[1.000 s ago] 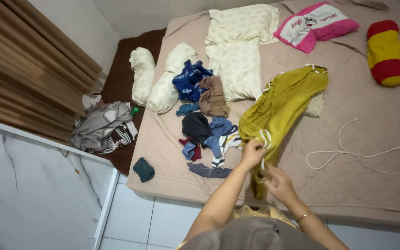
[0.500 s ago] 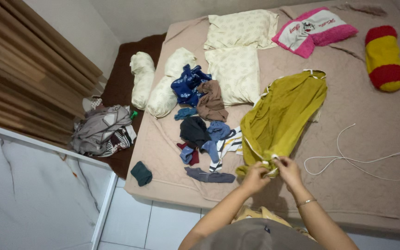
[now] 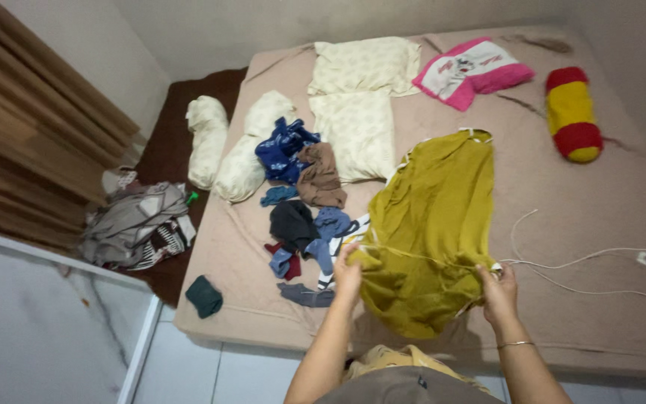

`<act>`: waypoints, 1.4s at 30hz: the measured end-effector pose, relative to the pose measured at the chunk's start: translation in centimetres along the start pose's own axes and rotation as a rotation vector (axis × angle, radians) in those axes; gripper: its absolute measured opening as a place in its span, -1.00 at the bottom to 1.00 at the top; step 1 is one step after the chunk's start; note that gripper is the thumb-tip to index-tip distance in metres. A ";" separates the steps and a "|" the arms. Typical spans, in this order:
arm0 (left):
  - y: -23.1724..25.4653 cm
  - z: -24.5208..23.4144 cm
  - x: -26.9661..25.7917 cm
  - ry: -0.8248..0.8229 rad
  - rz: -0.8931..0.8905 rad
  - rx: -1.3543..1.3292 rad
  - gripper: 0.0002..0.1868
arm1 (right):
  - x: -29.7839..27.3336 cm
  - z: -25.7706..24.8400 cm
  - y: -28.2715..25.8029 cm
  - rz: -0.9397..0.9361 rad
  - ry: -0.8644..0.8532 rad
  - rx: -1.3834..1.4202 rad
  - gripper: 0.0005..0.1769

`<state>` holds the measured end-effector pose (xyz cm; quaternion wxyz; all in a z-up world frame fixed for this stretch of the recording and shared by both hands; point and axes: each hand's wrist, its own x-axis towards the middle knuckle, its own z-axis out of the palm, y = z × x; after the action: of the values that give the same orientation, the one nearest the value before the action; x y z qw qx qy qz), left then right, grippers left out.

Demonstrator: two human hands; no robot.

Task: The person folds a yellow garment on a bed, moves several pillows to arrange them, and then wraps a white charging cable around its power adapter by hand.

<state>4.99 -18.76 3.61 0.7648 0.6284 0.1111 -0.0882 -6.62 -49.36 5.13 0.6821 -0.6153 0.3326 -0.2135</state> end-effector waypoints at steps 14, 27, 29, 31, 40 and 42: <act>0.2 -0.3 -1.2 0.155 0.091 -0.089 -0.56 | 0.9 -2.0 -0.6 0.482 0.030 0.367 -0.63; -0.4 -2.7 -0.9 0.181 0.039 -0.040 -0.53 | 4.2 -11.5 -8.8 -0.030 -0.099 0.908 -0.45; -0.8 -2.6 -0.5 0.171 -0.012 -0.063 -0.52 | 5.3 -10.7 -6.4 0.047 -0.116 1.008 -0.37; -1.5 -2.5 0.3 0.169 0.039 -0.047 -0.50 | 5.4 -9.4 -4.0 0.083 -0.103 0.781 -0.36; 3.3 -0.6 -0.8 -0.104 0.367 0.118 -0.59 | 1.9 -3.6 -2.8 -0.184 -0.107 -0.184 -0.72; 4.9 0.3 -1.3 -0.161 0.456 0.189 -0.59 | 0.7 -2.6 -4.7 -0.291 -0.176 -0.274 -0.75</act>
<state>5.11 -18.11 8.59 0.7094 0.6967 -0.1035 0.0266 -7.45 -52.41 9.56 0.5803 -0.7601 0.2054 -0.2081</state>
